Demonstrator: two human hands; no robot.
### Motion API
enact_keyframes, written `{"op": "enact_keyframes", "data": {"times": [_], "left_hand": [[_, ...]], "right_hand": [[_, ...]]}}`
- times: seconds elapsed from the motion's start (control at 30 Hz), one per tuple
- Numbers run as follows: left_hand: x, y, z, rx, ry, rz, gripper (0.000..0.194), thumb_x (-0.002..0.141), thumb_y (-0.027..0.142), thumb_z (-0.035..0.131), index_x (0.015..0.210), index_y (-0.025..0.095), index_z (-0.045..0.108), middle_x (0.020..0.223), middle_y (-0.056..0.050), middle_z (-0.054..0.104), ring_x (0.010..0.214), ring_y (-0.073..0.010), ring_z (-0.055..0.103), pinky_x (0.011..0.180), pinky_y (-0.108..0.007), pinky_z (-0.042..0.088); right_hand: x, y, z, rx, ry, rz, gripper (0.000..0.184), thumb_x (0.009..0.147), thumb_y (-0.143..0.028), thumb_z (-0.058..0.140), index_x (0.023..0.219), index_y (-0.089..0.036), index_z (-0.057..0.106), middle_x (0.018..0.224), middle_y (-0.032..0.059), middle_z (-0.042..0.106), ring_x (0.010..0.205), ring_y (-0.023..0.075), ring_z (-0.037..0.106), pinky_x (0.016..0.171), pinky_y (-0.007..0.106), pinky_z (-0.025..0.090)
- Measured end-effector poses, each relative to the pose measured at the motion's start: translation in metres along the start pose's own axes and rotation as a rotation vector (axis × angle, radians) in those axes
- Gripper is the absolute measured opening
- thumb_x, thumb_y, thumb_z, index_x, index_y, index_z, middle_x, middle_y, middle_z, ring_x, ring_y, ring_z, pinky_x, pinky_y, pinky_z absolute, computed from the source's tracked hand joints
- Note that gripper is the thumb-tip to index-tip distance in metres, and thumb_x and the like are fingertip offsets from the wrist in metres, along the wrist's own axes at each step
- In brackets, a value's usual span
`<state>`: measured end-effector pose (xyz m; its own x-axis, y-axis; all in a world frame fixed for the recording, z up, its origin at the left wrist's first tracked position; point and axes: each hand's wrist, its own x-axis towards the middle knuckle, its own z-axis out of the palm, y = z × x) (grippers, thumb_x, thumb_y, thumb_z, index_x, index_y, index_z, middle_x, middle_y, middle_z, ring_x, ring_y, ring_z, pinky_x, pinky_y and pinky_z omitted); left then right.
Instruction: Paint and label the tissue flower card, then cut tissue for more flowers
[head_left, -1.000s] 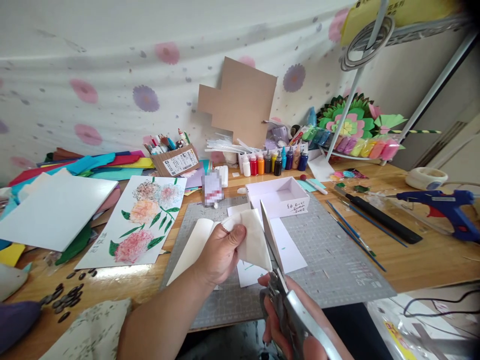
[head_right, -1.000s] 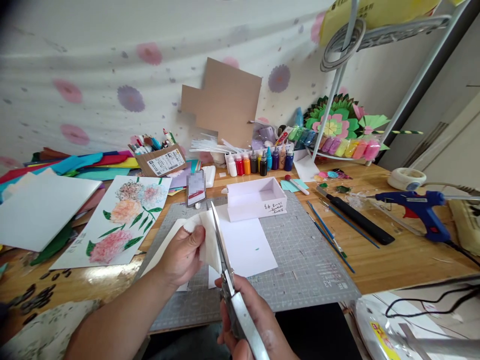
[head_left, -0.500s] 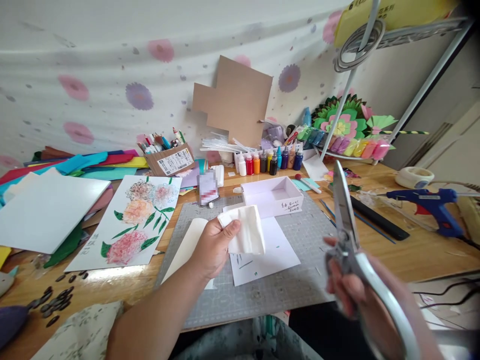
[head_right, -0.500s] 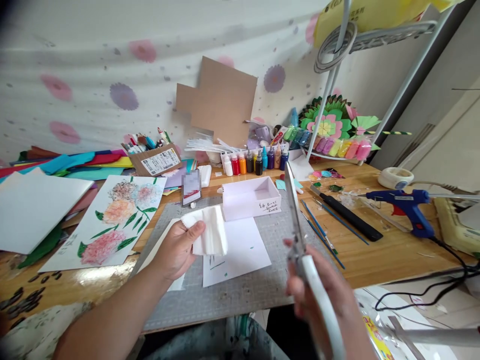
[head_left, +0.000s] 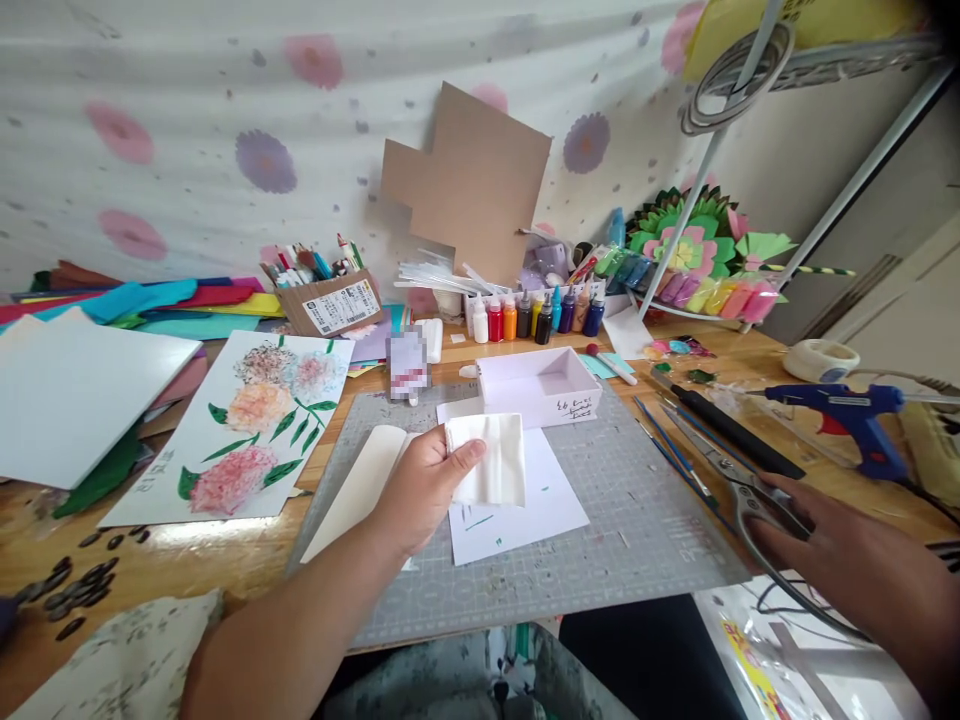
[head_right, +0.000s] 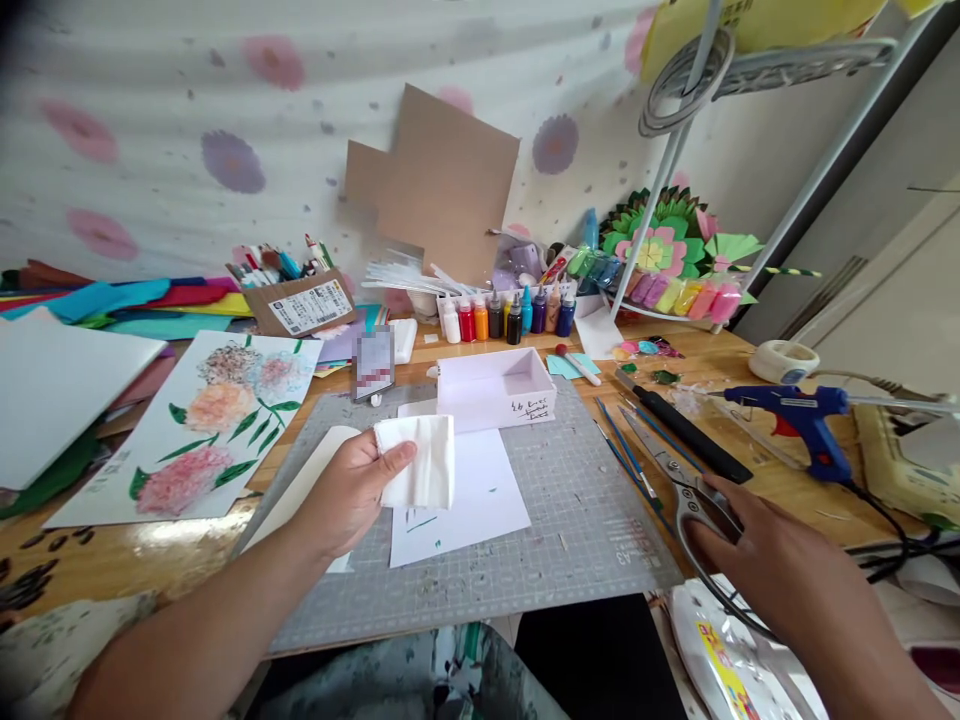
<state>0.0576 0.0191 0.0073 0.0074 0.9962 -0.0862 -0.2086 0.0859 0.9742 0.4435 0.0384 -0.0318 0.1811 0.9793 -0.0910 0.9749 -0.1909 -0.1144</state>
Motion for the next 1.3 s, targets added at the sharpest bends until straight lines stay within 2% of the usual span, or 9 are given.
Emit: {"op": "enact_keyframes", "data": {"times": [0.13,0.23,0.27,0.33,0.47,0.6,0.73,1.1,1.3], "left_hand": [[-0.002,-0.001,0.000,-0.027,-0.052,-0.018,0.037,0.078,0.033,0.067,0.112,0.019,0.062,0.100,-0.008,0.072,0.086,-0.0209,0.067,0.076,-0.033,0.052],[-0.004,-0.001,0.000,0.001,-0.065,-0.030,0.036,0.078,0.032,0.067,0.112,0.019,0.063,0.099,-0.007,0.072,0.085,-0.0205,0.067,0.073,-0.031,0.052],[-0.005,-0.001,0.000,0.017,-0.068,-0.029,0.036,0.078,0.033,0.067,0.111,0.019,0.063,0.099,-0.008,0.072,0.085,-0.0207,0.067,0.073,-0.031,0.051],[-0.007,-0.001,0.002,0.059,-0.070,-0.023,0.037,0.078,0.034,0.068,0.111,0.018,0.063,0.099,-0.008,0.072,0.087,-0.0218,0.066,0.073,-0.031,0.051],[-0.009,0.000,0.005,0.156,-0.076,0.012,0.038,0.077,0.036,0.068,0.109,0.018,0.064,0.099,-0.008,0.071,0.089,-0.0234,0.065,0.076,-0.032,0.050],[-0.008,0.001,0.005,0.269,-0.071,0.053,0.032,0.078,0.037,0.066,0.102,0.017,0.064,0.095,-0.007,0.071,0.085,-0.0216,0.063,0.072,-0.029,0.048],[-0.006,0.001,0.002,0.231,-0.127,-0.015,0.033,0.074,0.035,0.070,0.102,0.019,0.062,0.098,-0.007,0.070,0.083,-0.0205,0.063,0.070,-0.029,0.049],[-0.005,0.003,0.001,0.187,-0.153,0.077,0.012,0.074,0.026,0.071,0.083,0.018,0.068,0.074,0.000,0.066,0.066,-0.0128,0.057,0.059,-0.021,0.043],[-0.005,0.005,0.000,0.137,-0.230,0.094,0.006,0.075,0.021,0.070,0.079,0.022,0.075,0.080,-0.004,0.072,0.070,-0.0157,0.062,0.064,-0.024,0.046]], "right_hand": [[0.000,-0.001,-0.004,0.002,0.022,-0.070,0.061,0.077,-0.051,0.053,0.125,-0.013,0.059,0.119,0.0202,0.062,0.099,0.0368,0.062,0.082,0.044,0.046],[-0.016,-0.021,-0.008,0.059,0.254,-0.125,0.053,0.077,-0.049,0.052,0.114,-0.014,0.066,0.109,0.0198,0.064,0.097,0.0367,0.061,0.084,0.046,0.045],[-0.025,-0.035,-0.009,0.139,0.383,-0.134,0.048,0.077,-0.048,0.052,0.109,-0.015,0.066,0.106,0.0184,0.064,0.094,0.0356,0.061,0.082,0.046,0.046],[-0.043,-0.074,-0.011,0.517,0.408,-0.294,0.042,0.079,-0.049,0.055,0.109,-0.021,0.064,0.101,0.0128,0.065,0.084,0.0262,0.063,0.077,0.039,0.050],[-0.064,-0.165,-0.006,1.270,-0.122,-0.522,0.054,0.078,-0.049,0.063,0.123,-0.020,0.054,0.109,0.0117,0.063,0.088,0.0211,0.061,0.074,0.034,0.051],[-0.054,-0.210,0.008,1.460,-0.366,-0.523,0.041,0.074,-0.047,0.069,0.097,-0.014,0.064,0.081,0.0056,0.064,0.069,0.0151,0.056,0.061,0.026,0.046],[-0.044,-0.211,0.016,1.477,-0.373,-0.432,0.032,0.074,-0.044,0.070,0.072,-0.013,0.062,0.066,0.0008,0.059,0.055,0.0092,0.046,0.051,0.022,0.037],[-0.048,-0.207,0.011,1.863,-0.543,-0.399,0.017,0.070,-0.030,0.074,0.083,-0.018,0.074,0.063,-0.0004,0.063,0.050,0.0074,0.050,0.046,0.018,0.041],[-0.050,-0.202,0.006,1.944,-0.590,-0.480,0.008,0.074,-0.025,0.070,0.072,-0.019,0.075,0.067,0.0019,0.067,0.056,0.0097,0.058,0.050,0.019,0.046]]}}
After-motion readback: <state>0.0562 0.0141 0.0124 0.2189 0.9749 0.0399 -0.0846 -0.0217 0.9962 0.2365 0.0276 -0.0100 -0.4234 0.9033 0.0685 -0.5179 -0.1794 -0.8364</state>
